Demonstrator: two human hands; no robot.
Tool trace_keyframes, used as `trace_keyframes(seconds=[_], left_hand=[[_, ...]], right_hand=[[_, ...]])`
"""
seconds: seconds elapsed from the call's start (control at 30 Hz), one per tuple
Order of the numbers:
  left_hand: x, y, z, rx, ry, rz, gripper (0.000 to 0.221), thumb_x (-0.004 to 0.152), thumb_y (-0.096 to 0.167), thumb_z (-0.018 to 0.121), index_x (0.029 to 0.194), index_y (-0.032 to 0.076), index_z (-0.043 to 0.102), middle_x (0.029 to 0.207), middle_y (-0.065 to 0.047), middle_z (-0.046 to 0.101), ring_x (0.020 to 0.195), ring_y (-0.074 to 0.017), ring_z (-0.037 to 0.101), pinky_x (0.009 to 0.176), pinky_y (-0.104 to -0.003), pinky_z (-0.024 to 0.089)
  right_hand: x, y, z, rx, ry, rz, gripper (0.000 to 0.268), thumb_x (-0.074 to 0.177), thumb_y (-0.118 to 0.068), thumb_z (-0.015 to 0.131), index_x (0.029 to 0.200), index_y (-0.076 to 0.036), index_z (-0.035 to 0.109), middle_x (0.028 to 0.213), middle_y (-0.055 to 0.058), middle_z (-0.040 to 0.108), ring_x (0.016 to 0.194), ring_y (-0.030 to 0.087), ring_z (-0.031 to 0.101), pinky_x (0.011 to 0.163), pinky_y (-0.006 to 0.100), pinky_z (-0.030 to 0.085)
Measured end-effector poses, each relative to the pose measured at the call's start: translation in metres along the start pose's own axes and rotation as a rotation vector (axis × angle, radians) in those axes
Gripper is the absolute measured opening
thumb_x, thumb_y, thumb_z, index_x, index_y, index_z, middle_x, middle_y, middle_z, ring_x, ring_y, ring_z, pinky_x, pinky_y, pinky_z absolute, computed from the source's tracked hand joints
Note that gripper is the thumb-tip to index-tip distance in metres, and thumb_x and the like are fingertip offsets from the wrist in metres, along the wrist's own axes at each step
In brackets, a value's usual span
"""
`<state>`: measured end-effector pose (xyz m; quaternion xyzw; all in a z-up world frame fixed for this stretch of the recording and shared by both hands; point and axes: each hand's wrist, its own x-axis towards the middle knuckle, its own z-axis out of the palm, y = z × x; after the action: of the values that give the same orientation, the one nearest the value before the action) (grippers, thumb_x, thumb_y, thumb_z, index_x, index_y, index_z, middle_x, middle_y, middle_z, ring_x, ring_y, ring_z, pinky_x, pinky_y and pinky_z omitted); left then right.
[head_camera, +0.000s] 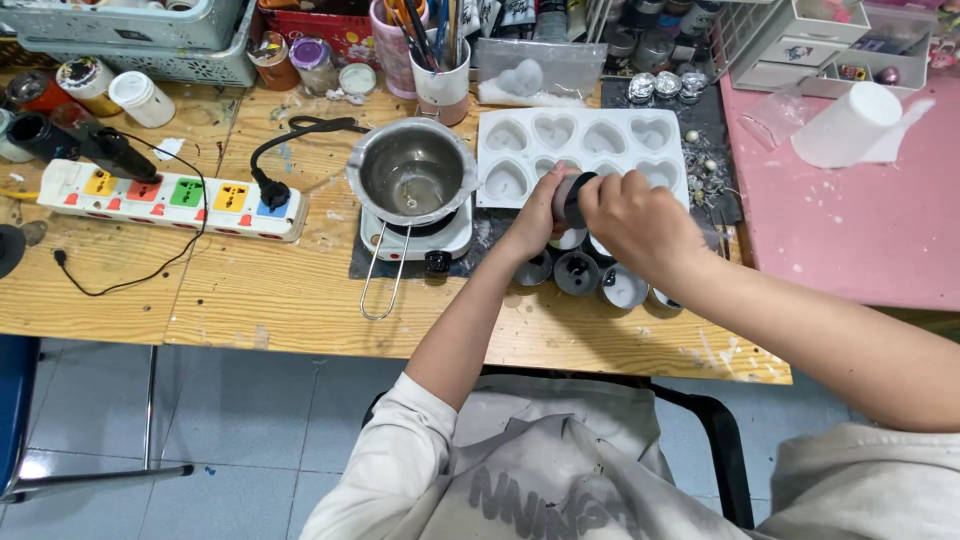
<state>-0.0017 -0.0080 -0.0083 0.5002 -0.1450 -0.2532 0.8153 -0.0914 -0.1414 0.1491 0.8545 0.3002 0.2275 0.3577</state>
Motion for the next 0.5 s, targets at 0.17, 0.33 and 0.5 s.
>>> trace_keyframes(seconds=[0.17, 0.33, 0.5], left_hand=[[0.000, -0.013, 0.002, 0.187, 0.062, 0.145, 0.059, 0.111, 0.050, 0.026, 0.107, 0.007, 0.066, 0.066, 0.002, 0.050, 0.054, -0.0087, 0.041, 0.050, -0.026, 0.033], [-0.010, 0.002, 0.016, 0.256, 0.121, 0.214, 0.052, 0.109, 0.040, 0.029, 0.101, 0.004, 0.066, 0.067, -0.002, 0.059, 0.055, -0.0107, 0.052, 0.055, -0.027, 0.044], [-0.016, 0.004, 0.018, 0.240, 0.106, 0.321, 0.050, 0.110, 0.039, 0.032, 0.102, 0.001, 0.063, 0.070, -0.001, 0.057, 0.057, -0.0115, 0.053, 0.055, -0.029, 0.045]], right_hand=[[-0.009, -0.006, 0.025, 0.188, -0.114, 0.003, 0.007, 0.087, -0.012, 0.062, 0.090, -0.006, 0.062, 0.077, 0.006, 0.068, 0.070, 0.018, 0.071, 0.048, 0.028, 0.056], [-0.012, -0.005, 0.022, 0.533, -0.194, 0.141, 0.010, 0.085, -0.006, 0.059, 0.094, -0.003, 0.061, 0.079, 0.014, 0.070, 0.072, 0.028, 0.075, 0.057, 0.038, 0.059], [-0.009, -0.001, 0.008, 0.743, -0.321, 0.277, 0.018, 0.087, -0.005, 0.057, 0.104, -0.002, 0.062, 0.076, 0.022, 0.071, 0.072, 0.040, 0.073, 0.061, 0.048, 0.057]])
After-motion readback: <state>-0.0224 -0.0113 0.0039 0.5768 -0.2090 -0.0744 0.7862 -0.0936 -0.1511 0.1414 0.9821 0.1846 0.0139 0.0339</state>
